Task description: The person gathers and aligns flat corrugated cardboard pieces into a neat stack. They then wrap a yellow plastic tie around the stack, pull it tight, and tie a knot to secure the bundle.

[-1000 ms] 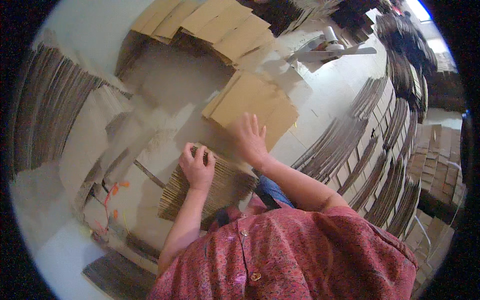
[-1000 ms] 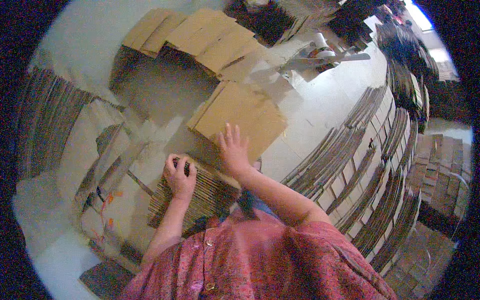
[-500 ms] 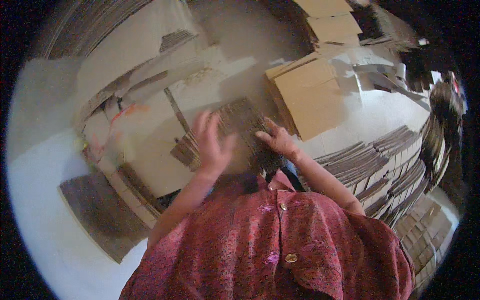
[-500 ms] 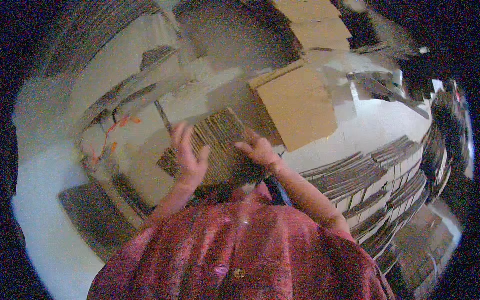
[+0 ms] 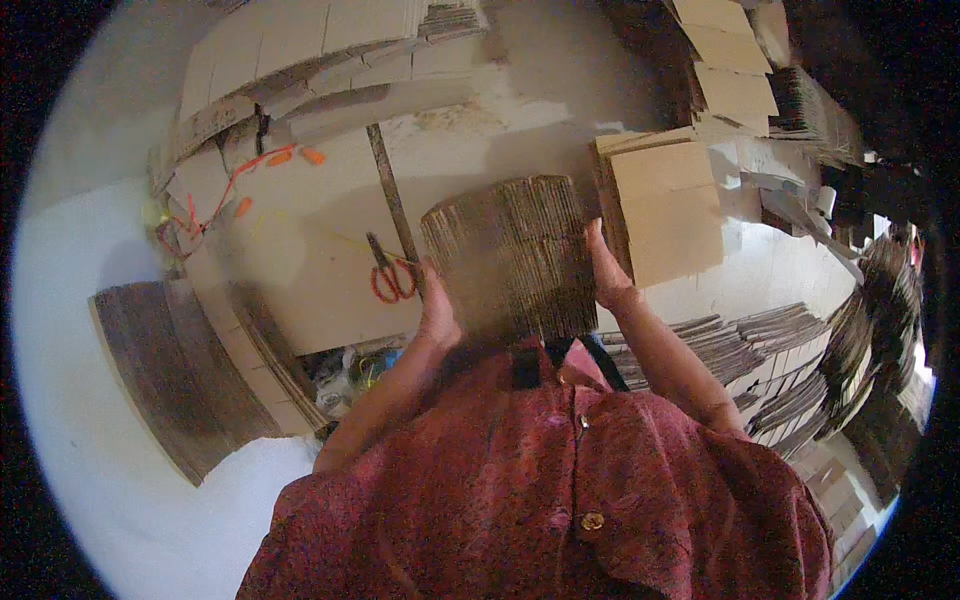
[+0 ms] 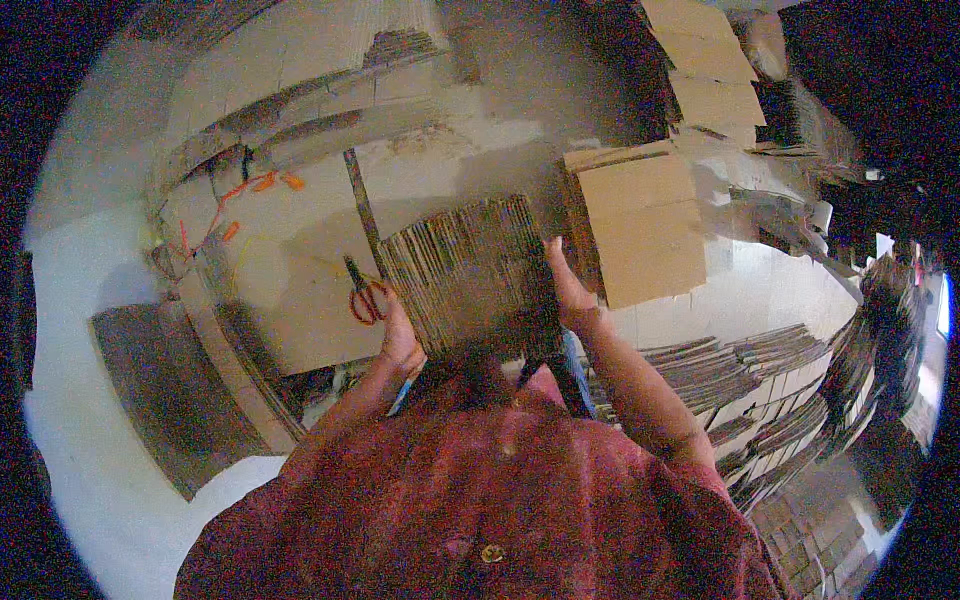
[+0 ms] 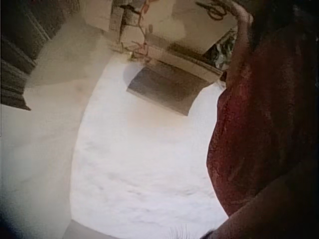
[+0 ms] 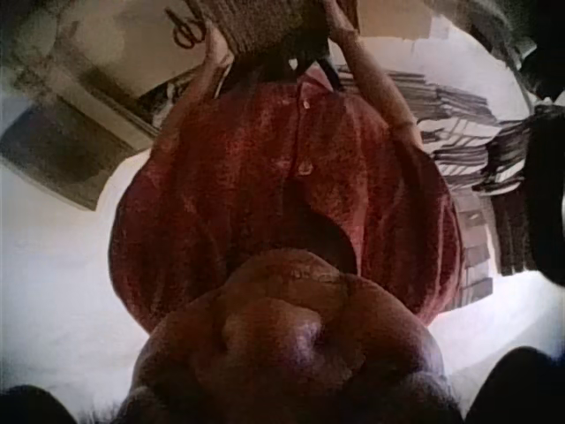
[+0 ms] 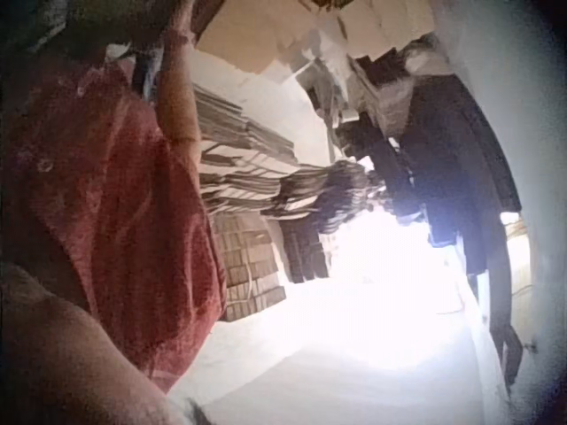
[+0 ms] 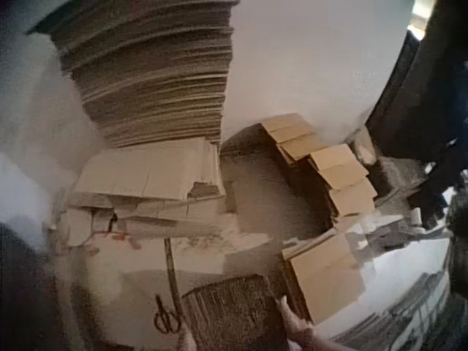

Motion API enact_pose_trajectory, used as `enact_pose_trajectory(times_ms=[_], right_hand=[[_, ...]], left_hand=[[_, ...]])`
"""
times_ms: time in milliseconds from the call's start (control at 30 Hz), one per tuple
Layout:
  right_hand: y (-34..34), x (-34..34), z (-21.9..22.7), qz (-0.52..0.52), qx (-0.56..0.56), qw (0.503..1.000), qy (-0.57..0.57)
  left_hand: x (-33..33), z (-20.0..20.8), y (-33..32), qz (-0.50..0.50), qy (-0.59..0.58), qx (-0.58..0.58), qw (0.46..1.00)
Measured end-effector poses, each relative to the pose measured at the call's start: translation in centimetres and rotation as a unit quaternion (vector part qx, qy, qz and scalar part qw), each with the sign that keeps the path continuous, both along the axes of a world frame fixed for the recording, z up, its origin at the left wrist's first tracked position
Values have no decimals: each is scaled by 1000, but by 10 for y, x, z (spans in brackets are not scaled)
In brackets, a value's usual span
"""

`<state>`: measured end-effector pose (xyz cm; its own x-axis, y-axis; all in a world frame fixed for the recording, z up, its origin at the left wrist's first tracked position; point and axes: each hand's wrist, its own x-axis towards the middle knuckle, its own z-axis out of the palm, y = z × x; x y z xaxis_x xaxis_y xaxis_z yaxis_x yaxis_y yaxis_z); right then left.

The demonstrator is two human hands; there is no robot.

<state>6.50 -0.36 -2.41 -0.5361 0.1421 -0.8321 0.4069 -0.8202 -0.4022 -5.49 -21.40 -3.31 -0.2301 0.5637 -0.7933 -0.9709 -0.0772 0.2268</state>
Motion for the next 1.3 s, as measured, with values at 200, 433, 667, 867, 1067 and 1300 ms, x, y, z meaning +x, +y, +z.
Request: enact_pose_trajectory(times_ms=[200,433,667,867,1067,1300], right_hand=[[0,10,0,-26,65,995,75],[30,13,-11,115,411,889,169],[23,21,-95,225,510,805,203],[16,32,-85,36,105,976,189],[17,34,-102,115,170,965,161],[9,45,-89,142,237,948,158]], left_hand=[[7,-3,-15,54,108,-9,993],[-13,-8,-31,119,261,111,952],[-8,-63,-15,73,360,1,930],[14,-108,-32,54,163,46,984],[30,-111,-24,146,121,33,981],[49,-156,-73,54,69,-53,995]])
